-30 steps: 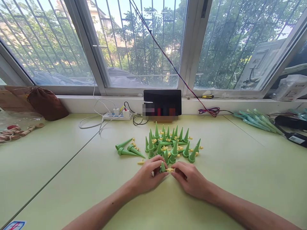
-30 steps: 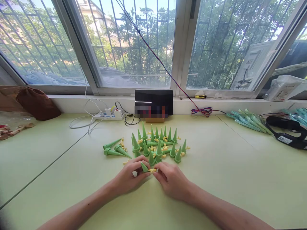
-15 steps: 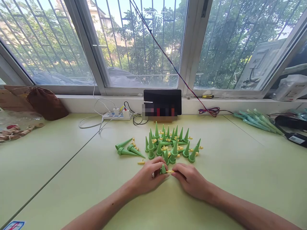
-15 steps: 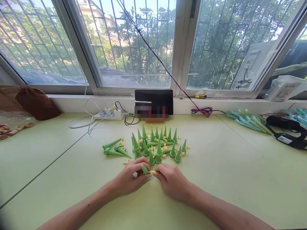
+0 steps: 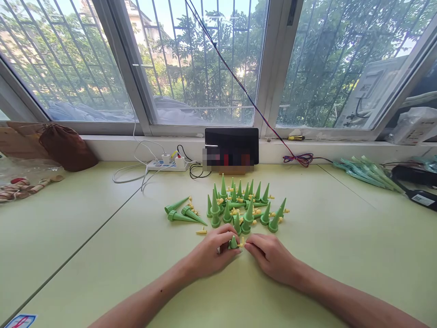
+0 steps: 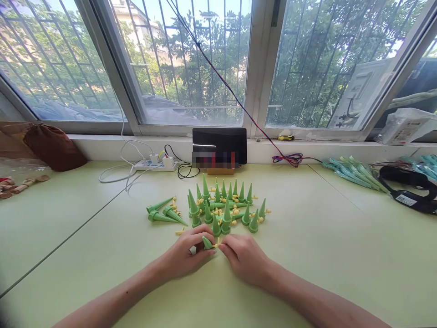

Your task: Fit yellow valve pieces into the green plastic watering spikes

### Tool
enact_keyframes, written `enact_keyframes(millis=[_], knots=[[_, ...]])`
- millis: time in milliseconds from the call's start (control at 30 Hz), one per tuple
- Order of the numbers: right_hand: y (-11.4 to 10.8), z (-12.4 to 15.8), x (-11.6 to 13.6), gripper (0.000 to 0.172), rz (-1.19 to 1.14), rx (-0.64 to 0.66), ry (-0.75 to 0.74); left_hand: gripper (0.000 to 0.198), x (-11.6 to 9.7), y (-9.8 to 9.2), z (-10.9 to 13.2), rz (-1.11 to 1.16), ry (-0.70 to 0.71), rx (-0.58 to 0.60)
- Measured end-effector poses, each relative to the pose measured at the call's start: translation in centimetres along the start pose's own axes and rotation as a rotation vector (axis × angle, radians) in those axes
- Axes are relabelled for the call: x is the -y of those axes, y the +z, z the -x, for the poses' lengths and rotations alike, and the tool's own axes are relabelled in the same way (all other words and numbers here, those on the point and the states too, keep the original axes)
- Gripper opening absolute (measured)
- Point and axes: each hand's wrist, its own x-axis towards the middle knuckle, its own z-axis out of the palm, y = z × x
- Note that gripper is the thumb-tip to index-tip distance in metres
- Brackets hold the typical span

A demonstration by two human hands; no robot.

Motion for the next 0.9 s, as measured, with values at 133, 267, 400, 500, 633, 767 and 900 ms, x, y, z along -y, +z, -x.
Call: enact_keyframes(millis=[133, 267, 400, 500, 633, 767, 900], knots=[[-0.25, -0.07, 0.17, 0.020, -0.045, -0.025, 0.010, 0.003, -0.01, 0.02, -0.05, 0.003, -0.030, -0.023], [-0.49, -0.08, 0.45, 0.014, -0.072, -0.051, -0.003, 0.004, -0.24, -0.10, -0.14, 0.022, -0.047, -0.025], [-0.33, -0.03, 0.32, 0.017, -0.088, -0.038, -0.033, 0.005, -0.30, -0.16, -0.13, 0.024, -0.038, -0.006], [-0.08, 0.10, 0.02, 0.022, -0.070, -0.016, -0.033, 0.006, -0.19, -0.11, -0.02, 0.012, -0.022, 0.011], [0.08, 0.25, -0.17, 0.028, -0.028, 0.008, -0.027, 0.006, -0.05, -0.04, 0.08, 0.012, -0.024, 0.024], [0.00, 0.26, -0.10, 0.031, -0.007, 0.031, -0.025, 0.005, -0.04, -0.05, 0.06, 0.017, -0.021, 0.033], [-0.07, 0.22, -0.02, 0.033, 0.015, 0.049, -0.022, 0.004, -0.12, -0.09, 0.10, 0.013, -0.016, 0.039]])
